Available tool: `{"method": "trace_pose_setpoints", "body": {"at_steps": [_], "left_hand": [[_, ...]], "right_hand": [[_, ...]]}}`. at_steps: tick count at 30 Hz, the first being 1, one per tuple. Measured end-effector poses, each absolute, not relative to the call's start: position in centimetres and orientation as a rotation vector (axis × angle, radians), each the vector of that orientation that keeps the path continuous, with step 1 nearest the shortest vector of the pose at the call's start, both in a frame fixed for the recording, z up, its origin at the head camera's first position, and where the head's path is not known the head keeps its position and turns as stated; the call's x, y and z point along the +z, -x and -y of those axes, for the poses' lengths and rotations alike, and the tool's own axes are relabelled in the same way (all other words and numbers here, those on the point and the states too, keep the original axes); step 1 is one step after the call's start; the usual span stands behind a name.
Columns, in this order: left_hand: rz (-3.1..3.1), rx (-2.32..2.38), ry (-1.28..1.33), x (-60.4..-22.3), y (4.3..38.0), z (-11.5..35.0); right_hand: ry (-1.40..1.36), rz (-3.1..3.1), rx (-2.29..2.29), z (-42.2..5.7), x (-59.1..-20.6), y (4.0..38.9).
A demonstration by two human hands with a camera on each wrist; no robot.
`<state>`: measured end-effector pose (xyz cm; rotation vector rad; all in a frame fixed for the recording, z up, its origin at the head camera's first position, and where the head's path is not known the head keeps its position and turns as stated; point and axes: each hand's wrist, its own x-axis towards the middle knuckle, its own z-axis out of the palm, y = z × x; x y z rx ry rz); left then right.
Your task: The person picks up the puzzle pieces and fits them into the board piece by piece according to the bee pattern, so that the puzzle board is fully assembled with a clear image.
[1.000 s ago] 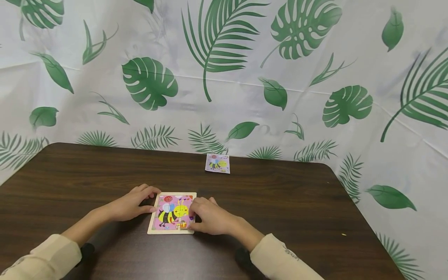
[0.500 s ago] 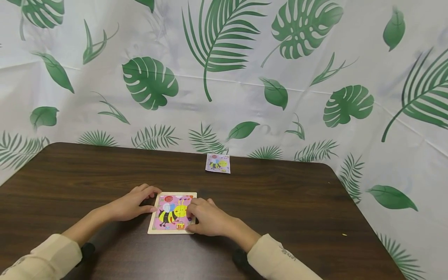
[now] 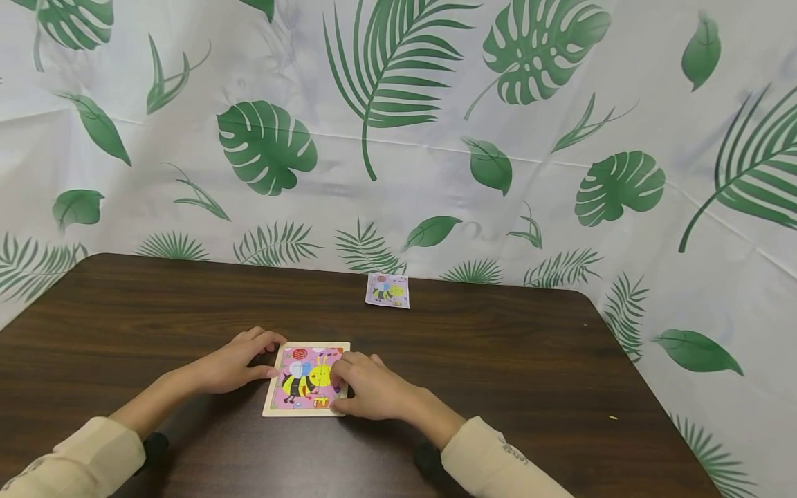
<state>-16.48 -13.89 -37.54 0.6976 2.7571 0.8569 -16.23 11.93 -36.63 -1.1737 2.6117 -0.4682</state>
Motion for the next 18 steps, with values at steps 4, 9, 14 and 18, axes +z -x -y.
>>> {"method": "trace_pose_setpoints", "body": {"at_steps": [4, 9, 14, 18], "left_hand": [[-2.76, 0.852, -0.706, -37.62, 16.53, 13.9], [-2.758, 0.85, -0.702, -37.62, 16.53, 13.92], [-2.757, 0.85, -0.692, -37.5, 16.5, 13.9], [-2.756, 0.854, -0.697, -37.64, 16.55, 13.91]], "right_hand": [[1.182, -2.609, -0.472, -11.9, -36.61, 16.28], [1.181, -2.605, -0.442, -11.82, -36.55, 16.35], [1.156, -2.591, -0.444, -11.71, -36.54, 16.46], [1.145, -2.582, -0.461, -11.66, -36.55, 16.49]]}}
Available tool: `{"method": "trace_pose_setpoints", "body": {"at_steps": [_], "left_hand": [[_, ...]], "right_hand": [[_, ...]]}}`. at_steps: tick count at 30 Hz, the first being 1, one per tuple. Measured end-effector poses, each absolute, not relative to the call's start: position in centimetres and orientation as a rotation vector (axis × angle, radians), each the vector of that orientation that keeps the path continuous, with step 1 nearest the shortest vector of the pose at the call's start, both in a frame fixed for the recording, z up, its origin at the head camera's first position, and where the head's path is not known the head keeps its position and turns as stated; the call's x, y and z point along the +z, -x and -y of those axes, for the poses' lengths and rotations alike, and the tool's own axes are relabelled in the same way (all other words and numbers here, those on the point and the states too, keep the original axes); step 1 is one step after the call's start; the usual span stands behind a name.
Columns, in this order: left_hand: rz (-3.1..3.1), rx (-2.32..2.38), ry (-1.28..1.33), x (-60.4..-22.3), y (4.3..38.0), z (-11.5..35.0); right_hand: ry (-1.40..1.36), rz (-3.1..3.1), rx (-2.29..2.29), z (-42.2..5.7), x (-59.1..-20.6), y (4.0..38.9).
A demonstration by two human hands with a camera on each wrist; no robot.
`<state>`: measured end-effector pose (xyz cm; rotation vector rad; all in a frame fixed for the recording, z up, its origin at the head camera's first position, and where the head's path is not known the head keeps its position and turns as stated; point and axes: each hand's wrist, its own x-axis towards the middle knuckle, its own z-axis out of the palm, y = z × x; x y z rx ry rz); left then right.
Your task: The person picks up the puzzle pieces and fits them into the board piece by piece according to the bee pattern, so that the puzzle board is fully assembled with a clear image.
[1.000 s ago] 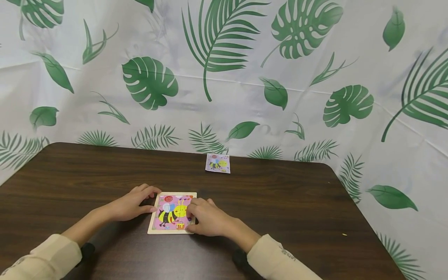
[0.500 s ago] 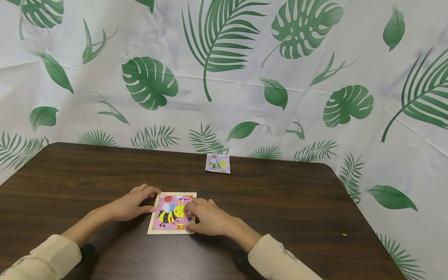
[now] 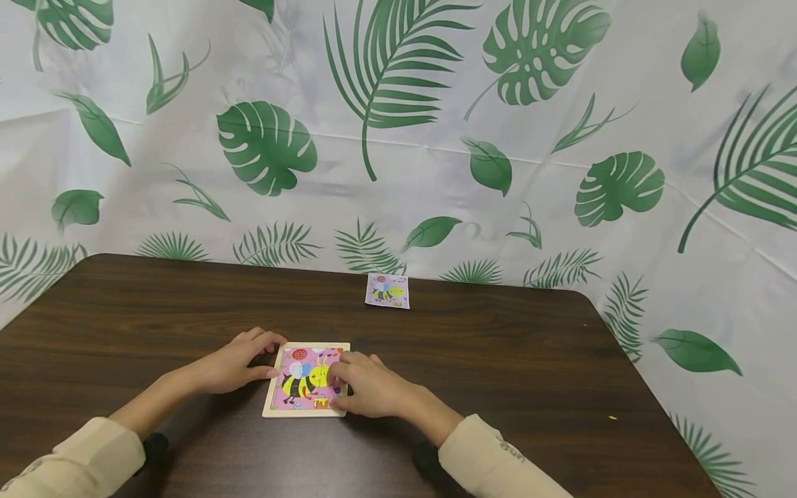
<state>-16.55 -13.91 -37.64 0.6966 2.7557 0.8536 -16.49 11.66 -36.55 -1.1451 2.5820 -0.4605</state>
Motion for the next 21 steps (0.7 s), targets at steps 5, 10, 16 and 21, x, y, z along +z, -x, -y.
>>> {"method": "trace_pose_setpoints", "body": {"at_steps": [5, 10, 16, 21], "left_hand": [[-2.751, 0.86, -0.718, -37.7, 16.6, 13.9], [-2.748, 0.854, -0.713, -37.6, 16.6, 13.8], [-2.773, 0.821, -0.717, -37.7, 16.6, 13.8], [-2.768, 0.844, -0.725, -37.7, 16.7, 14.1]], "right_hand": [[1.138, -2.578, -0.468, -11.6, -36.6, 16.6], [1.125, -2.58, -0.472, -11.6, -36.6, 16.5], [1.138, -2.582, -0.477, -11.8, -36.6, 16.5], [1.182, -2.653, -0.423, -12.8, -36.5, 16.8]]}}
